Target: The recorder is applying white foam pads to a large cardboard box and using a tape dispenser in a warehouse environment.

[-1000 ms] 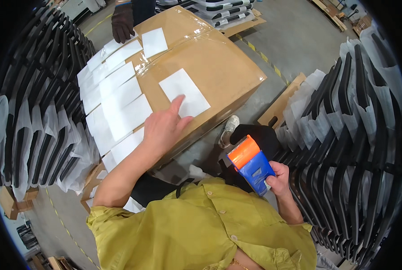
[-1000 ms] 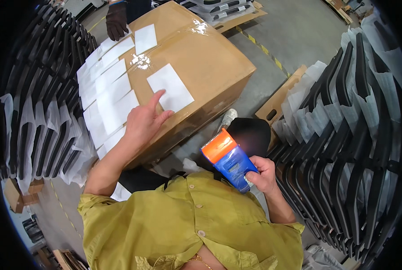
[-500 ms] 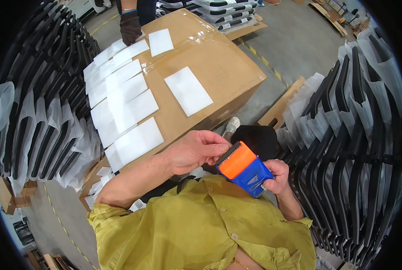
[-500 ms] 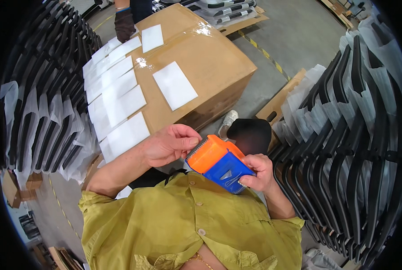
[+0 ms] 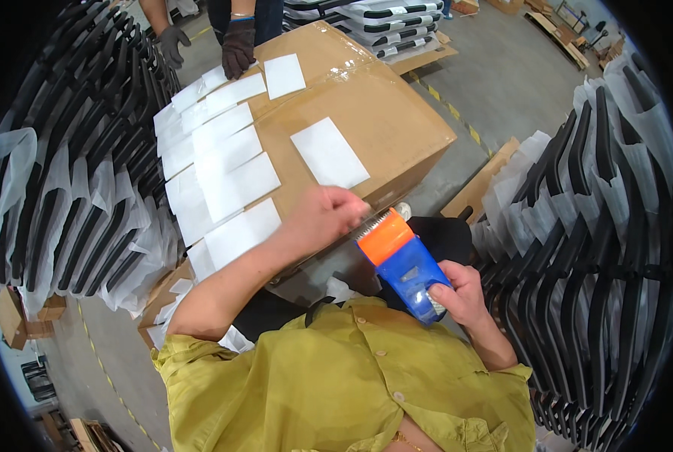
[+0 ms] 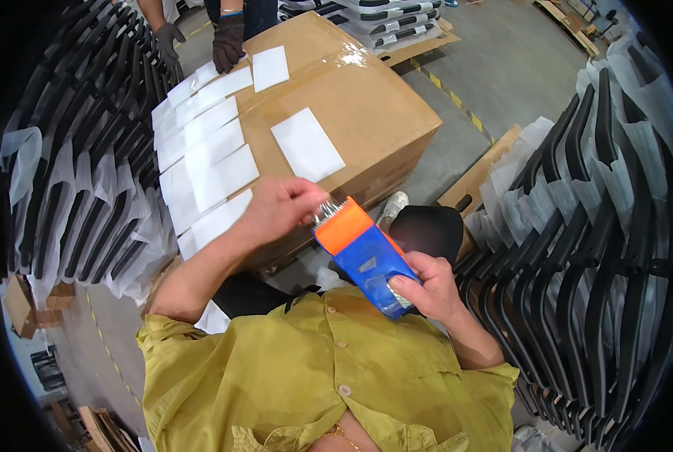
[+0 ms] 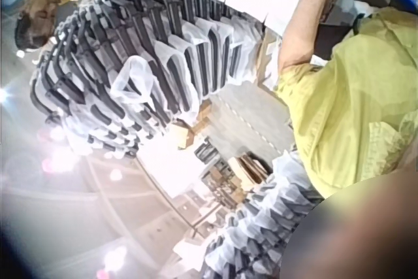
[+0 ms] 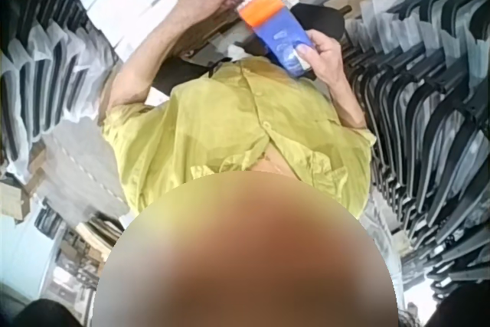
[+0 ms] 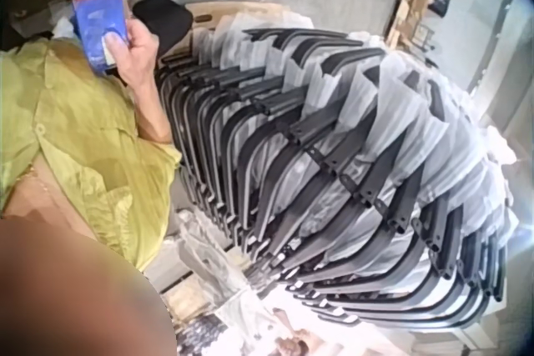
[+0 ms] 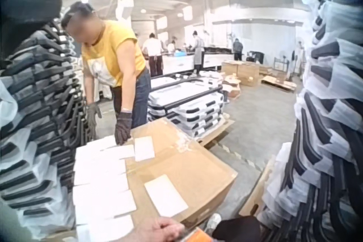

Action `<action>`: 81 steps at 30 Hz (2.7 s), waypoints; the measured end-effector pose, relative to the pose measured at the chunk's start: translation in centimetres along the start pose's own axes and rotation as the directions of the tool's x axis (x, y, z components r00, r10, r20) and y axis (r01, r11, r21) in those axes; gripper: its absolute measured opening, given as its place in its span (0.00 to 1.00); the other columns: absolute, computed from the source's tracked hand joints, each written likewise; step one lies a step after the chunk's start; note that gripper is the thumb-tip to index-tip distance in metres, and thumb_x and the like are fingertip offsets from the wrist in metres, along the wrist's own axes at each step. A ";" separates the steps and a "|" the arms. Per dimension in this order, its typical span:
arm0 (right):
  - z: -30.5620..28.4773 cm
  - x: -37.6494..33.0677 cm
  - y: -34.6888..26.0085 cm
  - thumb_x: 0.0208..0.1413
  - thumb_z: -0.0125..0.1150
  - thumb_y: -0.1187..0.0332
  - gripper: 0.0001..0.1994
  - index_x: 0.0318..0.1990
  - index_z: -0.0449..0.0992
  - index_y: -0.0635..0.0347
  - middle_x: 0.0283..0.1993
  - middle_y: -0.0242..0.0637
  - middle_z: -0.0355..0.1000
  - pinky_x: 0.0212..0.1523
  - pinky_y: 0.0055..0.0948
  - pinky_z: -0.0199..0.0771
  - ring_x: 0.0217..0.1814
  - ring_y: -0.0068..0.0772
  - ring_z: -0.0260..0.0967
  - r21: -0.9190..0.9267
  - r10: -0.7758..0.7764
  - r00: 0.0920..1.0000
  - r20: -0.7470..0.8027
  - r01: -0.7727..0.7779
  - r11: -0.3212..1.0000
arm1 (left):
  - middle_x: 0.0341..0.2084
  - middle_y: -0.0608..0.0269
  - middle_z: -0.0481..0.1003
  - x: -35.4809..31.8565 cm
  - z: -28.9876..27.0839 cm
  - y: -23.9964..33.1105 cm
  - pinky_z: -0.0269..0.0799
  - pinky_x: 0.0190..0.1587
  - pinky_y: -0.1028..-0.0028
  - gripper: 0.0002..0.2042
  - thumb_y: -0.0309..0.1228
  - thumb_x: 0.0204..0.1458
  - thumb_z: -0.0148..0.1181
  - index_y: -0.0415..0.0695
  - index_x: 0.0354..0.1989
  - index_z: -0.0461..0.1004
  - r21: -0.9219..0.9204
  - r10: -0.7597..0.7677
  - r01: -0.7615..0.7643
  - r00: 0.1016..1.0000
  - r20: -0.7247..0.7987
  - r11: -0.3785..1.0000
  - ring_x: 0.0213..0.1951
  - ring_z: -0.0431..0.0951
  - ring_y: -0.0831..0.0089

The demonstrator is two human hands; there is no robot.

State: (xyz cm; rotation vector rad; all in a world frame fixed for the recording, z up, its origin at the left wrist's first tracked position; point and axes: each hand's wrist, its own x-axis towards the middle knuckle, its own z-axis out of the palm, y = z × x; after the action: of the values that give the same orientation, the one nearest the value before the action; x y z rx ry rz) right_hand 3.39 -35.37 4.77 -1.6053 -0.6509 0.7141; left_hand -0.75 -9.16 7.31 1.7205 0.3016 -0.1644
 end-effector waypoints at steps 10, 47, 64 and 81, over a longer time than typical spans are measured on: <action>0.7 2.4 -1.3 0.49 0.56 0.67 0.11 0.30 0.72 0.69 0.24 0.30 0.70 0.25 0.16 0.62 0.25 0.12 0.61 0.102 0.084 0.991 -0.103 -0.073 0.992 | 0.35 0.60 0.72 6.8 -5.6 -3.4 0.66 0.35 0.69 0.07 0.37 0.46 0.55 0.49 0.29 0.77 0.712 0.534 -0.167 0.778 -0.329 0.682 0.33 0.72 0.63; 3.1 6.2 3.4 0.52 0.55 0.64 0.13 0.34 0.71 0.69 0.29 0.34 0.71 0.32 0.16 0.67 0.28 0.16 0.66 0.541 0.227 0.974 -0.001 -0.191 0.819 | 0.57 0.51 0.48 -4.0 7.4 -8.8 0.49 0.58 0.66 0.53 0.39 0.28 0.71 0.38 0.60 0.38 -0.243 -0.067 0.030 0.987 -0.145 0.970 0.59 0.50 0.59; 3.9 7.6 1.1 0.54 0.47 0.55 0.23 0.47 0.65 0.68 0.37 0.42 0.70 0.39 0.25 0.70 0.36 0.29 0.70 0.459 0.379 0.798 0.469 -0.587 0.667 | 0.52 0.57 0.56 -4.2 8.2 -9.7 0.54 0.56 0.68 0.55 0.25 0.24 0.71 0.42 0.61 0.34 -0.655 -0.079 -0.070 0.978 -0.195 0.753 0.55 0.57 0.68; 4.2 6.9 1.4 0.47 0.58 0.61 0.21 0.45 0.68 0.67 0.33 0.36 0.70 0.33 0.21 0.68 0.31 0.23 0.67 0.392 0.322 0.882 0.343 -0.446 0.805 | 0.38 0.57 0.72 1.9 -6.2 -6.0 0.68 0.41 0.70 0.08 0.27 0.46 0.55 0.42 0.36 0.72 0.829 0.700 -0.261 0.685 -0.202 0.494 0.37 0.71 0.61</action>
State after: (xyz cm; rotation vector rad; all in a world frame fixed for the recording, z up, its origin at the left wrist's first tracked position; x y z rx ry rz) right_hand 4.80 -27.72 2.27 -1.2091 -0.2924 1.3015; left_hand -1.10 -2.00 2.22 2.6224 0.0844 0.7699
